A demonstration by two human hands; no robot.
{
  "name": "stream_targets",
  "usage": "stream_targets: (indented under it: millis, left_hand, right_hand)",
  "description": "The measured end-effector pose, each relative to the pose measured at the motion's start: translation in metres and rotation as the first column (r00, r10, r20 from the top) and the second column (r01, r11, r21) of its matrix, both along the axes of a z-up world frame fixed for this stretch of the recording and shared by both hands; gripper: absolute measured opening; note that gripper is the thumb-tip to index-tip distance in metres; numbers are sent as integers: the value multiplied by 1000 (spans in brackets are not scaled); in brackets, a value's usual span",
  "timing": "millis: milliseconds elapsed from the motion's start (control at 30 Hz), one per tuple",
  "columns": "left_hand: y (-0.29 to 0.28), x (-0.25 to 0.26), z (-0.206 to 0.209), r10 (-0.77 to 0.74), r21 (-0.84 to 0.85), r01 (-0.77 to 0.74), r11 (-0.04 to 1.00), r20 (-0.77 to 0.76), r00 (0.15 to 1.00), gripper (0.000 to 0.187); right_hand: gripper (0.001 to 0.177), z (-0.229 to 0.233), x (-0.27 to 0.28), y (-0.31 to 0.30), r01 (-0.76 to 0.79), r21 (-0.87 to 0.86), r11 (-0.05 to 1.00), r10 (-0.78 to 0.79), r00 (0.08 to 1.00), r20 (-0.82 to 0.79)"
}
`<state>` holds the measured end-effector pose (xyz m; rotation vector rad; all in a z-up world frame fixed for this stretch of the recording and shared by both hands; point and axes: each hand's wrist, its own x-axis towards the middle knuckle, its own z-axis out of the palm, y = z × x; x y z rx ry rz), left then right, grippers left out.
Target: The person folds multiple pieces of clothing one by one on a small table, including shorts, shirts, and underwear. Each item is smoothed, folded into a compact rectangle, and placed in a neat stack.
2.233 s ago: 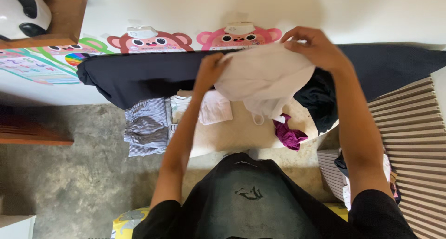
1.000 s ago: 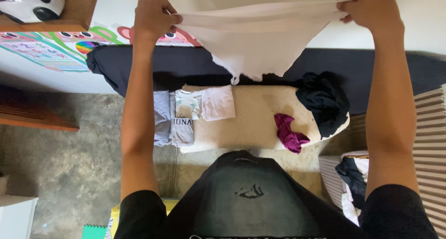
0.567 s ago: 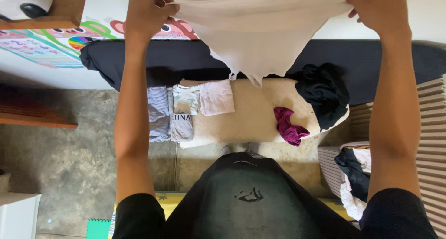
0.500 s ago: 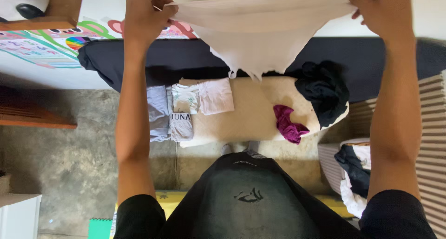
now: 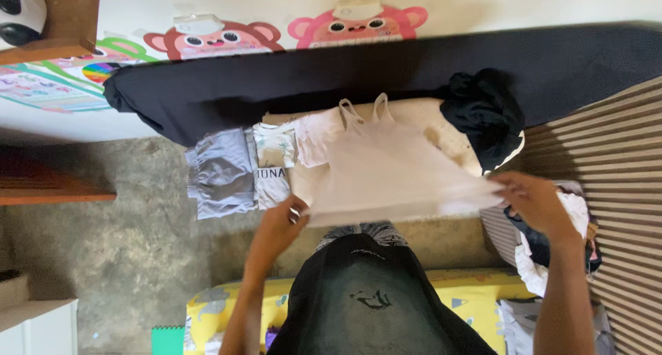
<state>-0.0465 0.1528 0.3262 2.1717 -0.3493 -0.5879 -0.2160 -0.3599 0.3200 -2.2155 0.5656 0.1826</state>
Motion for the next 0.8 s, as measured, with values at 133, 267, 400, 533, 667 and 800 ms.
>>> stream_targets:
  millis: [133, 267, 400, 533, 667, 800]
  left_hand:
    - [12, -25, -67, 15, 27, -12, 1000, -117, 993, 21]
    - [15, -9, -136, 41, 77, -16, 997, -332, 942, 19]
    - [-4, 45, -196, 9, -227, -87, 970, -323, 946, 21]
    - [-34, 121, -224, 201, -178, -281, 943, -370, 907, 18]
    - [-67, 183, -234, 322, -218, -378, 900, -251, 913, 20]
    - [-99, 226, -244, 410, -258, -464, 847, -238, 881, 24]
  right_hand:
    - [31, -81, -36, 9, 233, 163, 959, -188, 949, -252]
    - [31, -156, -33, 0, 220, 286, 933, -143, 953, -266]
    - [26, -204, 14, -35, 196, 448, 872, -156, 980, -124]
    - [27, -224, 106, -69, 277, 534, 799, -245, 961, -131]
    - [19, -237, 191, -73, 288, 633, 718, -337, 940, -44]
    - [18, -246, 246, -67, 336, 673, 659, -389, 918, -78]
